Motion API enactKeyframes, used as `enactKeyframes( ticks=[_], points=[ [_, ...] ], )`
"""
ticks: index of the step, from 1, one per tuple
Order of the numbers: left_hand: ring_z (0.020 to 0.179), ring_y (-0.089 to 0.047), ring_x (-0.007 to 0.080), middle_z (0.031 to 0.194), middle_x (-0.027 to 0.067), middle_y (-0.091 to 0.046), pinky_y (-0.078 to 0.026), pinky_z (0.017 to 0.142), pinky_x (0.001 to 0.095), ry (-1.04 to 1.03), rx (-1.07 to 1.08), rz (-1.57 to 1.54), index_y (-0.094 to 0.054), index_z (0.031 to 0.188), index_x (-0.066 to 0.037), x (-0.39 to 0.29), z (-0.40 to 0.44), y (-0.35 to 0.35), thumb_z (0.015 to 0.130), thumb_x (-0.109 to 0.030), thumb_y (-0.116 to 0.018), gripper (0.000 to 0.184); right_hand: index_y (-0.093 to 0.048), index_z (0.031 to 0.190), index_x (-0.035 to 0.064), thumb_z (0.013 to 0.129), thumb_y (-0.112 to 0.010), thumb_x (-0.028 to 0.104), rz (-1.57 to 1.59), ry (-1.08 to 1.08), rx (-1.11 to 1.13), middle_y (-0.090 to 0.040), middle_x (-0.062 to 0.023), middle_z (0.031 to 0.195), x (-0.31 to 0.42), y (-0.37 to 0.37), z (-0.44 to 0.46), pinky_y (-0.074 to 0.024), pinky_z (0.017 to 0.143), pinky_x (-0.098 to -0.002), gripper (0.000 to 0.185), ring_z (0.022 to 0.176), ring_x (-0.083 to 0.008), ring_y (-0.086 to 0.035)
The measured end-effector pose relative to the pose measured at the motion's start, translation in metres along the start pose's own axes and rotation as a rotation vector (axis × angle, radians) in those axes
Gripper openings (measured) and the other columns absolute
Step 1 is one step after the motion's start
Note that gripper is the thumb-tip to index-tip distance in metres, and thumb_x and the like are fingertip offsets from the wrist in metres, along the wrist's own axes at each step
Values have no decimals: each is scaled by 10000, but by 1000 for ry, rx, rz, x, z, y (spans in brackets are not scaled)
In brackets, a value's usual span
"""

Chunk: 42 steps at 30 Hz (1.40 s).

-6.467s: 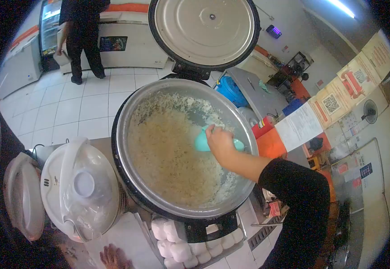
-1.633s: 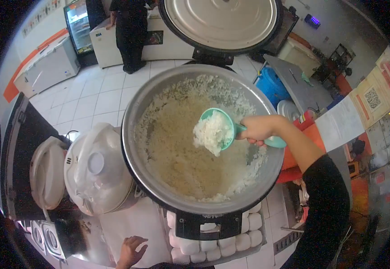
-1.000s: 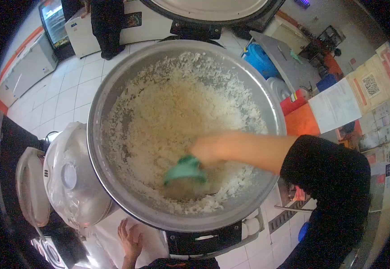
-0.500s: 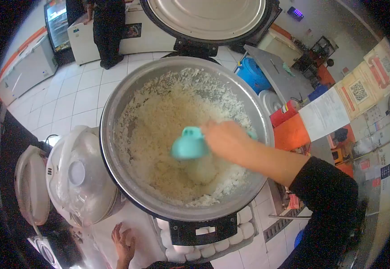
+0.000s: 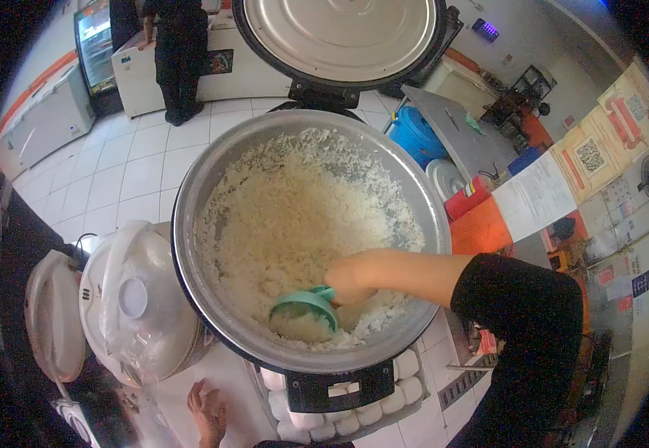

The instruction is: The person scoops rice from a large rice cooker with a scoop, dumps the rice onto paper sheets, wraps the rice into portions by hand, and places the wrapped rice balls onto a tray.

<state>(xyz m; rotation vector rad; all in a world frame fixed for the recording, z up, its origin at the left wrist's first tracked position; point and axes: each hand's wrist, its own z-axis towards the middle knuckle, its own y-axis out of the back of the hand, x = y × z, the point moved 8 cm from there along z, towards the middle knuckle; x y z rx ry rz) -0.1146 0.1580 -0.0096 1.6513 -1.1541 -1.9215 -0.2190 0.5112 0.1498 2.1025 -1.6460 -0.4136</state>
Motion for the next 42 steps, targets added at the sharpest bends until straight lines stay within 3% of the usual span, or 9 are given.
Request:
enactKeyframes(
  ticks=[5,7,17,19,21,25,30,32,42],
  points=[
    [1168,-354,383,1229,171,-429,-233,975,500,7,-25,-12,-575,973,-78,9,-7,2,686,-169,-618,305,-554,851,4,809,-513,234,307,115,83,-582,-102,676,-30,-11,2,-447,537,-351,237,569,-216,-552],
    [1167,-353,384,1229,170,-429,-233,975,500,6,-44,-17,-576,971,-77,9,-7,6,690,-173,-617,300,-527,772,19,798,-523,201,807,-8,227,-471,-27,576,-31,-1,-25,-381,407,-287,184,431,-113,-430],
    [1167,-351,385,1228,167,-426,-222,979,511,46,-44,-33,-578,983,-89,-3,-10,17,709,-175,-608,288,-477,929,-1,871,-486,222,1214,-26,-49,-378,16,582,-61,22,-31,-341,372,-254,230,400,-69,-351],
    [1170,-349,385,1229,164,-425,-219,981,510,45,-53,-55,-576,989,-95,-1,-12,19,712,-172,-605,290,-482,950,14,866,-492,221,1289,-261,-288,-370,11,590,-85,26,-9,-371,408,-273,224,438,-81,-365],
    [1189,-335,371,1250,153,-403,-207,987,535,50,-49,6,-557,1025,-112,15,-20,7,678,-234,-653,380,-525,963,18,833,-525,209,1191,-323,-369,-464,-37,622,-92,26,23,-416,457,-316,231,508,-138,-472],
    [1218,-319,361,1314,173,-368,-264,964,517,-55,-116,98,-483,1200,-97,20,-25,2,775,-203,-590,451,-621,870,-2,746,-557,144,126,-310,-391,-627,-168,856,-69,33,109,-483,589,-383,202,757,-286,-620],
    [1170,-356,366,1254,181,-419,-295,953,493,-27,-201,4,-543,1109,-79,13,-38,7,752,-126,-603,365,-602,831,-3,787,-551,186,-490,9,-116,-608,-151,761,-6,4,165,-464,510,-366,200,601,-278,-591],
    [1169,-357,367,1251,182,-420,-297,952,494,-16,-226,-2,-547,1101,-81,13,-43,12,751,-127,-604,358,-554,823,20,850,-517,240,790,-17,-276,-517,-81,633,11,19,110,-408,427,-325,224,477,-197,-494],
    [1193,-349,355,1263,174,-408,-279,963,501,37,-209,60,-530,1114,-121,9,-49,32,780,-158,-601,344,-443,860,74,921,-418,277,1151,38,106,-315,48,564,-2,6,-14,-277,364,-224,214,410,-39,-305]
  ],
)
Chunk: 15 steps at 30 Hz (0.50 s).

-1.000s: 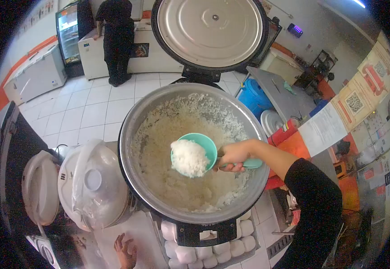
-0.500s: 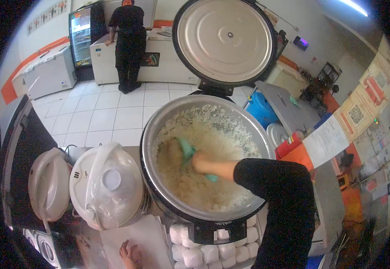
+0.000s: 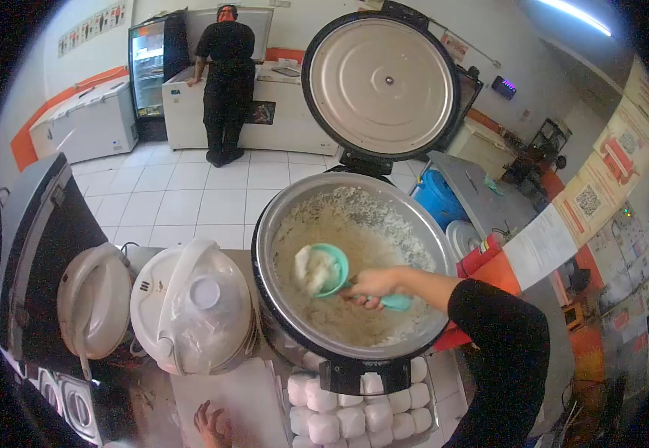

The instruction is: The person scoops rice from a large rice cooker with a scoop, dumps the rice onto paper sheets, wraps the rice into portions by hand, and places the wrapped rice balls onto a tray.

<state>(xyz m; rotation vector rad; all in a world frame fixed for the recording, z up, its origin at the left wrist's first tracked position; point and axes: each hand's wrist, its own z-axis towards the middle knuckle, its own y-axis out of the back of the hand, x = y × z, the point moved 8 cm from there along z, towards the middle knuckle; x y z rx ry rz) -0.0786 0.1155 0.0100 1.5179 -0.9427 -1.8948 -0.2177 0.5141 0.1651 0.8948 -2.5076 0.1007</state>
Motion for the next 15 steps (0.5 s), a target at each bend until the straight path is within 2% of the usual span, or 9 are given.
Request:
enactKeyframes(
  ticks=[3,5,6,13,15],
  points=[
    [1203,-345,348,1280,170,-390,-267,970,513,-15,-13,8,-514,1128,-134,16,1,4,786,-172,-600,355,-460,824,81,903,-443,283,70,27,-127,-326,54,562,0,17,-29,-288,375,-219,218,414,-39,-310],
    [1204,-345,348,1288,168,-381,-262,971,522,-35,-19,13,-507,1134,-139,15,-1,9,789,-178,-599,359,-450,867,75,911,-439,307,178,127,-174,-321,57,576,1,25,-45,-281,373,-213,236,412,-32,-301],
    [1204,-345,349,1297,165,-373,-256,973,531,-50,-29,22,-500,1139,-144,15,0,13,791,-183,-599,364,-437,896,72,911,-446,347,194,176,-179,-321,55,584,1,28,-47,-279,369,-210,276,405,-32,-295],
    [1218,-328,339,1303,150,-366,-239,974,554,-34,0,5,-489,1143,-147,32,-12,24,794,-201,-595,369,-440,915,70,916,-431,365,185,381,-160,-329,52,578,18,13,-77,-285,362,-207,296,391,-38,-308],
    [1272,-256,333,1369,146,-295,-177,1008,563,-30,134,86,-415,1247,-151,43,-17,17,747,-288,-648,568,-441,915,66,921,-422,346,234,420,-185,-332,48,577,26,2,-92,-296,356,-208,281,388,-45,-320]
  ],
)
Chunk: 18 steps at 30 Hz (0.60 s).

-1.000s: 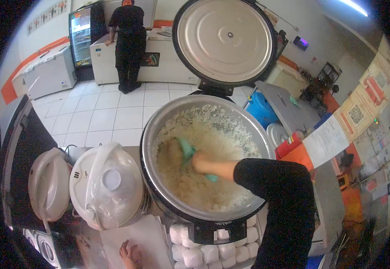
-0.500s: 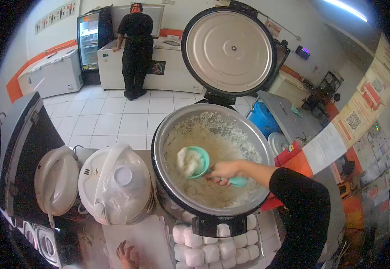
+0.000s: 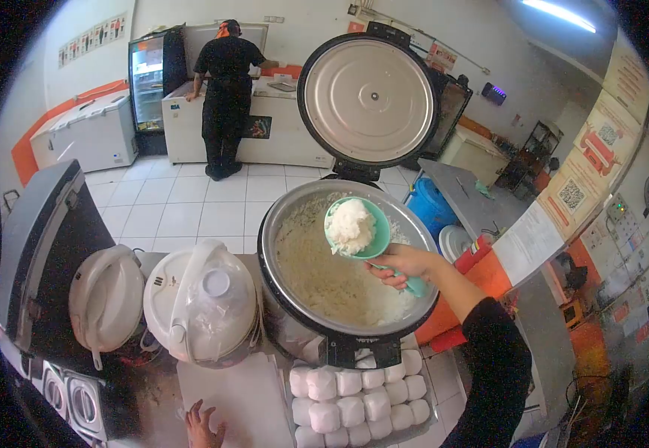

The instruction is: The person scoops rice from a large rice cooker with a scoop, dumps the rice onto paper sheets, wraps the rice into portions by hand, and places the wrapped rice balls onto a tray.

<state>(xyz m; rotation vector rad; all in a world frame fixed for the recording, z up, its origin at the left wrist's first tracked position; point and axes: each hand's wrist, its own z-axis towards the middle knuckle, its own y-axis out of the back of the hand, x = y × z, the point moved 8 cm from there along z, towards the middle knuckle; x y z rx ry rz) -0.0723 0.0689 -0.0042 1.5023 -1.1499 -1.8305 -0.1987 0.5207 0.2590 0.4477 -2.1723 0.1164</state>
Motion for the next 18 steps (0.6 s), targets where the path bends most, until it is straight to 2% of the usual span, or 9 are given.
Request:
enactKeyframes(
  ticks=[1,3,4,6,10,12,14,16,18],
  points=[
    [1272,-256,333,1369,146,-295,-177,1008,563,2,0,-1,-415,1247,-151,3,1,4,747,-288,-648,568,-441,915,66,921,-422,346,-1,-1,1,-332,48,577,6,-10,-9,-296,356,-208,281,388,-45,-320],
    [1217,-306,355,1288,143,-365,-190,991,570,-29,170,45,-528,1092,-129,-2,-1,11,608,-349,-720,565,-449,939,55,908,-449,345,39,71,-2,-333,27,571,20,-40,-29,-284,339,-201,291,383,-48,-310],
    [1217,-306,355,1288,143,-365,-190,991,570,-14,185,54,-528,1092,-129,3,-4,15,608,-349,-720,565,-449,939,55,908,-449,345,53,61,14,-333,27,571,15,-55,-34,-284,339,-201,291,383,-48,-310],
    [1246,-269,346,1335,138,-318,-175,993,596,-108,261,132,-496,1160,-148,7,-4,6,523,-447,-759,751,-448,974,49,917,-437,302,191,81,57,-347,17,586,10,-89,-47,-321,352,-212,260,390,-62,-342],
    [1268,-236,348,1367,138,-288,-167,999,598,-152,270,154,-476,1200,-157,11,-9,1,525,-476,-754,797,-451,1027,45,922,-426,268,304,130,117,-370,-1,630,15,-133,-62,-327,354,-212,248,408,-63,-357],
    [1283,-214,350,1387,136,-263,-154,1004,600,-136,241,118,-468,1211,-153,16,-13,-4,526,-468,-757,808,-453,1053,58,925,-423,269,326,160,98,-369,5,630,9,-114,-51,-324,354,-215,248,416,-59,-357],
    [1288,-207,352,1391,135,-259,-148,1006,599,-117,236,104,-458,1222,-151,17,-15,-5,528,-468,-756,819,-457,1019,70,921,-433,283,331,39,-35,-381,8,638,8,-88,-36,-329,366,-220,236,419,-60,-355],
    [1292,-200,354,1394,135,-254,-142,1009,599,-94,219,80,-448,1233,-149,20,-17,-9,530,-468,-755,830,-461,998,72,910,-462,292,326,-52,-69,-403,7,650,-9,-49,2,-342,383,-229,237,442,-67,-375],
    [1298,-193,356,1399,140,-247,-141,1010,599,-66,219,100,-429,1250,-147,22,-19,-12,532,-462,-759,851,-460,999,52,905,-475,257,200,-190,-320,-424,-3,659,-37,1,48,-361,396,-253,226,469,-83,-399]
  ],
)
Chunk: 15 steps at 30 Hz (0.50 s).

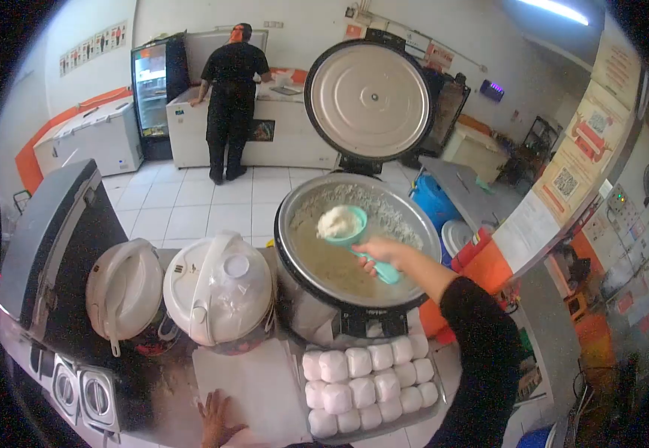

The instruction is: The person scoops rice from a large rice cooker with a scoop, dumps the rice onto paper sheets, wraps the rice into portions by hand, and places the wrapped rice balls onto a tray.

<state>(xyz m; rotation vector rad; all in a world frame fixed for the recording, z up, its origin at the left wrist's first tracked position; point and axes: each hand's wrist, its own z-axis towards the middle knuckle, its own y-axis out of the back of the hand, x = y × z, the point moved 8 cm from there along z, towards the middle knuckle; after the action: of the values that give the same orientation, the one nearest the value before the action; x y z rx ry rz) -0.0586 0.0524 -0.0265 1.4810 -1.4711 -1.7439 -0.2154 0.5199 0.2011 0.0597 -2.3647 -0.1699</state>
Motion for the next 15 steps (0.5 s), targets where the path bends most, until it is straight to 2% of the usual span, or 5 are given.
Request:
enactKeyframes(
  ticks=[2,4,5,7,15],
  points=[
    [1304,-189,347,1409,144,-231,-109,1014,603,6,1,-57,-413,1265,-152,-8,1,13,554,-518,-725,859,-448,866,75,917,-435,237,-53,-45,-118,-386,11,628,-6,14,47,-321,396,-251,170,447,-86,-355],
    [1320,-164,319,1430,132,-194,-94,1034,570,-69,-61,87,-295,1347,-148,-12,-1,10,665,-388,-694,825,-436,823,85,909,-428,214,-199,-7,-108,-391,-4,609,-8,21,91,-348,408,-266,155,455,-107,-375],
    [1341,-101,300,1455,117,-127,-40,1042,572,-95,-73,27,-220,1384,-145,-14,-1,13,605,-456,-701,967,-439,819,86,906,-426,208,-286,1,-138,-395,-10,598,-8,20,104,-357,408,-273,151,458,-114,-385],
    [1340,-108,300,1453,116,-136,-48,1041,572,-67,-51,4,-231,1379,-145,-17,0,16,610,-458,-698,953,-441,815,86,903,-423,202,-377,9,-172,-399,-16,588,-10,12,119,-366,409,-279,147,461,-120,-396],
    [1333,-128,300,1453,110,-132,-74,1042,567,80,155,58,-272,1358,-151,-16,8,15,612,-490,-687,919,-465,826,95,898,-471,300,-436,19,-9,-370,2,560,-13,-16,132,-323,386,-266,218,427,-114,-369]
  ],
)
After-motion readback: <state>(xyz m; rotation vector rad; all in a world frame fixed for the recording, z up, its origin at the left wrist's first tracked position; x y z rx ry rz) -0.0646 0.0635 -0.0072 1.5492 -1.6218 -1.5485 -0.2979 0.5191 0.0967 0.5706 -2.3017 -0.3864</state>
